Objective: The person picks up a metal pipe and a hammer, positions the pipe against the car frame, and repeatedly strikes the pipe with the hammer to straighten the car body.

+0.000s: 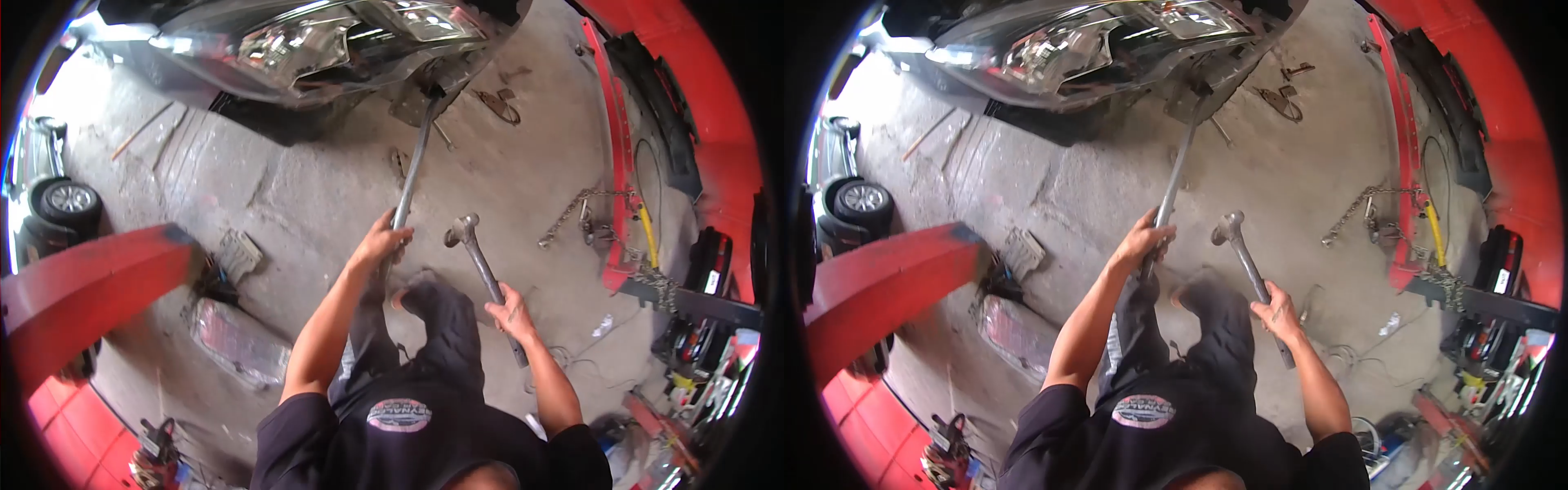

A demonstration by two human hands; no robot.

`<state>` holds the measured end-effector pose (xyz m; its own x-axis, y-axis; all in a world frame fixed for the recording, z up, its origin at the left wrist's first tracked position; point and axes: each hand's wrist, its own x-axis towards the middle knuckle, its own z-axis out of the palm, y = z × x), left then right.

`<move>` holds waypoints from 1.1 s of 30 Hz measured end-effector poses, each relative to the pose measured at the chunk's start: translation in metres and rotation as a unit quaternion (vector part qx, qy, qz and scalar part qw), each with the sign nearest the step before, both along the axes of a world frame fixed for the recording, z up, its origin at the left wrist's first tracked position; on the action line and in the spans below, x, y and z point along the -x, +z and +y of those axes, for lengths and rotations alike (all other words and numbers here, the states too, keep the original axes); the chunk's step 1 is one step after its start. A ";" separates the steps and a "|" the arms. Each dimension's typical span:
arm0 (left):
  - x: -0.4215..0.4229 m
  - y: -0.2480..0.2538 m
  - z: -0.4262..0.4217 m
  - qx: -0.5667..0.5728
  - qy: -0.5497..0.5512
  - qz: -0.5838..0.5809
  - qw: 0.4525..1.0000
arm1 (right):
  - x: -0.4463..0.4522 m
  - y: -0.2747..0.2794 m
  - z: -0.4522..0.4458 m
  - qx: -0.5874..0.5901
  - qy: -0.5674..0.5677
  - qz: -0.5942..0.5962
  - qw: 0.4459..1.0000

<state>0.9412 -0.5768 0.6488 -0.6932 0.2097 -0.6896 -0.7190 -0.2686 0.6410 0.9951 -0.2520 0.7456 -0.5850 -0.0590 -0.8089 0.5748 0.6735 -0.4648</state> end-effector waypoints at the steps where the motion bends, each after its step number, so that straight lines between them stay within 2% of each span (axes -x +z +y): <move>1: -0.001 0.012 0.002 -0.017 0.014 -0.014 1.000 | 0.006 0.028 -0.006 -0.002 0.009 0.002 1.000; 3: -0.007 0.020 0.005 -0.047 0.037 -0.039 0.997 | 0.018 0.054 -0.008 -0.028 0.096 0.093 0.991; 5: -0.012 0.016 0.012 -0.017 0.040 -0.034 0.998 | 0.041 0.070 -0.012 -0.051 0.182 0.188 0.964; 7: -0.015 0.013 0.017 0.018 0.033 -0.024 0.999 | 0.081 0.106 -0.044 -0.081 0.243 0.183 0.949; 9: -0.012 0.011 0.019 0.061 0.019 -0.005 0.998 | 0.116 0.103 -0.063 -0.054 0.333 0.310 0.889; 12: -0.006 0.003 0.017 0.078 -0.006 0.017 0.997 | 0.166 0.120 -0.118 -0.105 0.377 0.209 0.896; 15: -0.002 0.006 0.013 0.075 -0.004 0.011 0.997 | 0.200 0.112 -0.153 -0.136 0.440 0.233 0.857; 18: -0.006 0.006 0.017 0.067 -0.002 0.000 0.998 | 0.209 0.137 -0.186 -0.133 0.467 0.236 0.842; 19: -0.005 0.006 0.020 0.064 0.003 -0.004 0.998 | 0.206 0.157 -0.206 -0.108 0.478 0.243 0.837; 22: -0.005 0.011 0.028 0.058 0.022 -0.001 0.998 | 0.203 0.173 -0.228 0.027 0.499 0.354 0.791; 25: -0.007 0.013 0.038 0.065 0.029 0.000 0.997 | 0.203 0.186 -0.258 0.093 0.517 0.417 0.742; 28: -0.008 -0.004 0.047 0.114 0.019 0.016 0.993 | 0.220 0.159 -0.247 0.073 0.539 0.432 0.719; 30: -0.015 -0.005 0.052 0.122 0.019 0.017 0.992 | 0.243 0.120 -0.199 -0.101 0.587 0.308 0.742; 32: -0.016 0.007 0.052 0.104 0.039 0.008 0.994 | 0.258 0.104 -0.175 -0.231 0.579 0.148 0.768; 33: -0.043 -0.015 0.077 0.178 0.081 0.102 0.975 | 0.253 0.088 -0.142 -0.172 0.577 0.206 0.771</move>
<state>0.9843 -0.4999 0.6337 -0.8272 -0.1419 -0.5437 -0.5340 -0.1029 0.8392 0.7425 -0.3939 0.8334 -0.5152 -0.5560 -0.6523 -0.6492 0.7501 -0.1266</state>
